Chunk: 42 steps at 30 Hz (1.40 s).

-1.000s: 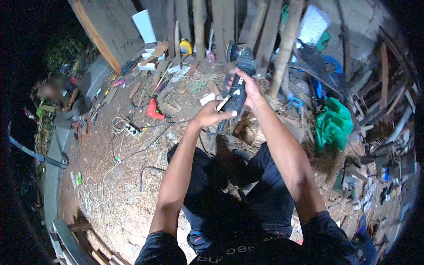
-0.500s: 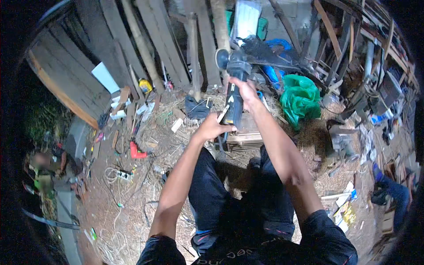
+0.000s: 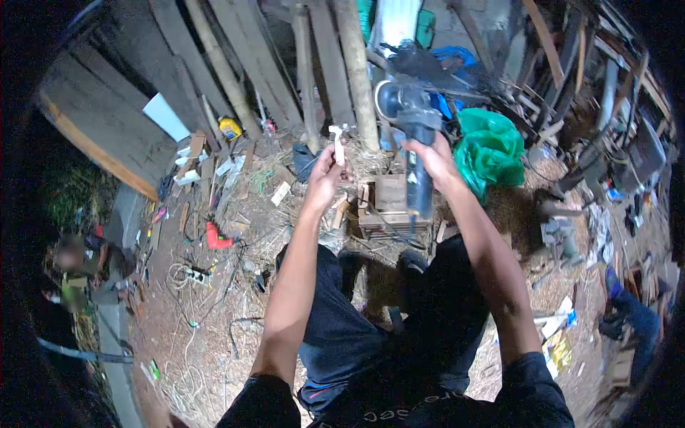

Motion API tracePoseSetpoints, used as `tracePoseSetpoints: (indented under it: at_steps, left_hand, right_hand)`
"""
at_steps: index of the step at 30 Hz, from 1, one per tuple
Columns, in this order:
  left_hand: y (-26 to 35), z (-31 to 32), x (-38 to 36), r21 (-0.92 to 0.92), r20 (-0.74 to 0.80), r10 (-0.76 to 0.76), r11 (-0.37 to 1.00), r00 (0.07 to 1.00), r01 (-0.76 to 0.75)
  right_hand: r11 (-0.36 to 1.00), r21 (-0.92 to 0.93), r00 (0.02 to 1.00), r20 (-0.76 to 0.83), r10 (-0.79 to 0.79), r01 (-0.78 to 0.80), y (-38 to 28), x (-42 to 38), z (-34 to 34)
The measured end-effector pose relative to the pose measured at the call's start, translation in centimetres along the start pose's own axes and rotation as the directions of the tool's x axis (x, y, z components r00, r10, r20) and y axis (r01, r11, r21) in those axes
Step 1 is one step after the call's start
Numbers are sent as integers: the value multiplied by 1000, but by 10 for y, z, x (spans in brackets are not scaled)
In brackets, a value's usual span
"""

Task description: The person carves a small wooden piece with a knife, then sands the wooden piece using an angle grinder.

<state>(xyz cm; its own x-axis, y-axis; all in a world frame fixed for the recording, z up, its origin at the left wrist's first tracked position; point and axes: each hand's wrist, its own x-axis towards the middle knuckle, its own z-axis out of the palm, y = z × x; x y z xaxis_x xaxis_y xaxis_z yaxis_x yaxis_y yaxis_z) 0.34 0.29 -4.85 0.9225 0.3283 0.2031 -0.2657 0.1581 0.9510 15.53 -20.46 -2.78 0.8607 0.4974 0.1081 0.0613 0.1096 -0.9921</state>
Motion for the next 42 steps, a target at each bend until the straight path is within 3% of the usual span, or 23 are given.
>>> tracePoseSetpoints:
  at_steps: [3,7,9,13,23,26,29,42]
  left_hand:
    - [3,-12,6,52,-231,12,999,973,0]
    - [0,-37,23,-33,-228,102,993,968,-113]
    - [-3,-49,31,-51,-262,111,990,959,-129]
    - [-8,-51,35,-85,-377,84,989,923,-125]
    - [-8,-41,35,-109,-408,16,992,913,-66]
    - [-8,-35,34,-82,-434,10,995,901,-50]
    - [-12,-36,34,-43,-423,35,997,906,-58]
    - [-8,-22,31,1,-384,56,998,922,-60]
  right_hand:
    - [998,-21,998,3,-58,58,-16,-32,6]
    - [970,90,971,101,216,-225,-11,-51,13]
    - [951,148,959,124,256,-273,-9,-56,22]
    - [952,56,936,205,285,-302,-5,-54,33]
    - [949,23,929,213,302,-314,-1,-49,54]
    - [980,14,959,208,191,-198,6,-50,56]
    - [965,55,952,187,241,-255,1,-52,58]
    - [983,-16,967,176,184,-184,17,-48,49]
